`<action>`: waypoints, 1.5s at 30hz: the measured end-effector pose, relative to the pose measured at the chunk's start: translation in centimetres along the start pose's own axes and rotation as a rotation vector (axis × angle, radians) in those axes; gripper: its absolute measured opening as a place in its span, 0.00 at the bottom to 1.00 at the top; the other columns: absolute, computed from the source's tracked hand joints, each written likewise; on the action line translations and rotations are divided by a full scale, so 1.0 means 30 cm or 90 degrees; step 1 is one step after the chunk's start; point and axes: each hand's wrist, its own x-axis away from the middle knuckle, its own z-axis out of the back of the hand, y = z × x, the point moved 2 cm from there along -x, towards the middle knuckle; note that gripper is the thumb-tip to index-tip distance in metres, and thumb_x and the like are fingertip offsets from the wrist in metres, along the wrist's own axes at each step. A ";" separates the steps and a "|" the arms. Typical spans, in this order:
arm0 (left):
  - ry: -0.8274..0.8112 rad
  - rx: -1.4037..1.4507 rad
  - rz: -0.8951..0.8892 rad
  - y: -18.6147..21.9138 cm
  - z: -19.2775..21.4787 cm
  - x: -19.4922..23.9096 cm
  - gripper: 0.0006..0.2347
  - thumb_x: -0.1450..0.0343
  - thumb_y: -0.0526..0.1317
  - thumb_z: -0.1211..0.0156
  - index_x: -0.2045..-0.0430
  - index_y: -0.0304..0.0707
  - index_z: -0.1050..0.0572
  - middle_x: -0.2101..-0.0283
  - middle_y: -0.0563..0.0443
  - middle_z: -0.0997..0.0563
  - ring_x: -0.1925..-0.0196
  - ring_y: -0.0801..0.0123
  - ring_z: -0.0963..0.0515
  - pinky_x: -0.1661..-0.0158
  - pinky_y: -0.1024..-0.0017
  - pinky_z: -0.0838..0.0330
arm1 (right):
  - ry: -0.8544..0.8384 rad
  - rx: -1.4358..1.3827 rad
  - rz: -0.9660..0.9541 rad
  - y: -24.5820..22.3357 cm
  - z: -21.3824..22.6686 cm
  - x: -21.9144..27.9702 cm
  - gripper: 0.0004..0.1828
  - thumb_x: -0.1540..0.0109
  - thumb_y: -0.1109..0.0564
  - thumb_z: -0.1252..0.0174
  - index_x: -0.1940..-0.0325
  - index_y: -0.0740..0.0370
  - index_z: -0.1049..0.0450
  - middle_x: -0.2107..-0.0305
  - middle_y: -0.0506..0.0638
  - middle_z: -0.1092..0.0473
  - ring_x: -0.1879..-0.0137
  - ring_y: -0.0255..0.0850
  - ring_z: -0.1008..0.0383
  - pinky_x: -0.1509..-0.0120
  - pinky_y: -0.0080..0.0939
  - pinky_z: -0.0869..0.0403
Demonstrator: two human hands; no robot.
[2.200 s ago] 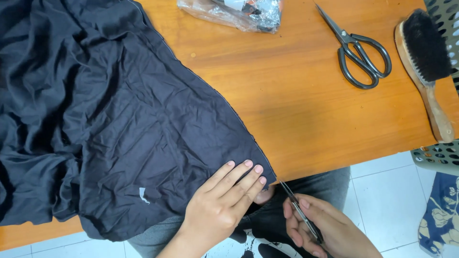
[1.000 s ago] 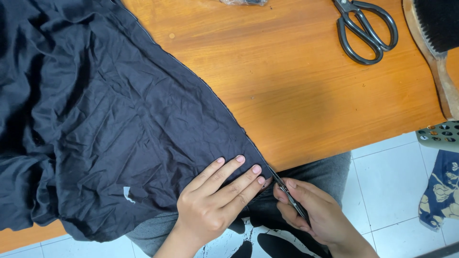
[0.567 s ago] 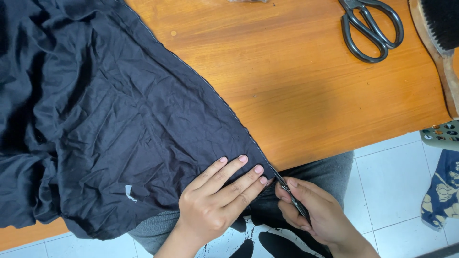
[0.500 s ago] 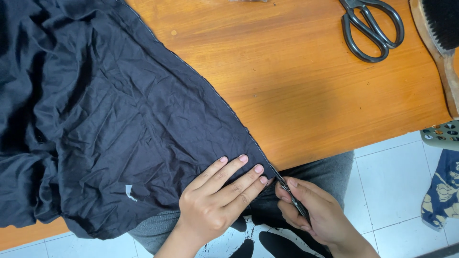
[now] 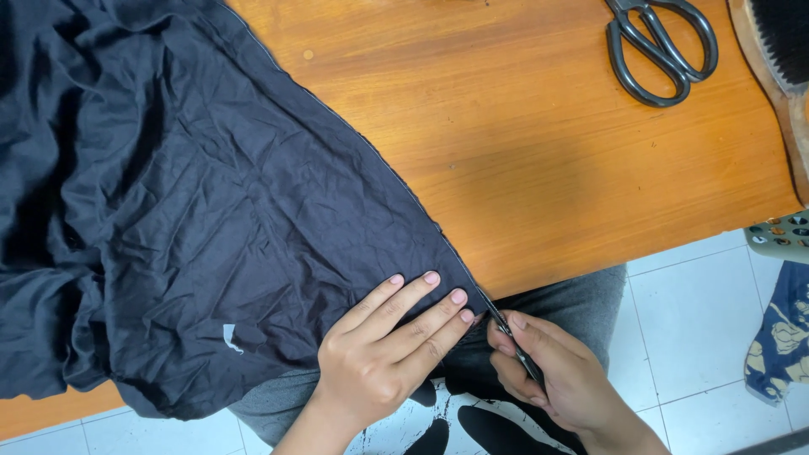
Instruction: The person uses a seam ripper to cut along the hem of a black garment laid on a wooden table. They adjust the fabric and continue cutting the seam along the edge.
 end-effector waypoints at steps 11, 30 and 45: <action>-0.003 -0.002 -0.004 -0.002 -0.001 0.003 0.12 0.31 0.33 0.61 0.68 0.44 0.24 0.60 0.57 0.24 0.56 0.63 0.24 0.56 0.70 0.31 | 0.023 0.025 0.005 -0.007 -0.007 0.001 0.20 0.38 0.49 0.67 0.78 0.65 0.43 0.96 0.47 0.51 0.90 0.33 0.56 0.87 0.29 0.51; -0.011 0.002 -0.020 -0.002 -0.002 0.001 0.11 0.31 0.33 0.60 0.67 0.43 0.25 0.59 0.56 0.24 0.55 0.62 0.24 0.55 0.70 0.31 | 0.007 -0.040 -0.006 0.018 0.010 0.001 0.21 0.38 0.47 0.67 0.77 0.65 0.44 0.95 0.47 0.52 0.91 0.32 0.58 0.88 0.29 0.55; -0.013 0.020 -0.019 -0.001 -0.001 0.002 0.11 0.30 0.33 0.60 0.67 0.43 0.25 0.59 0.57 0.24 0.55 0.62 0.24 0.55 0.70 0.32 | -0.005 -0.001 0.015 0.014 -0.002 -0.004 0.21 0.38 0.46 0.68 0.77 0.63 0.44 0.95 0.47 0.51 0.90 0.33 0.57 0.85 0.30 0.51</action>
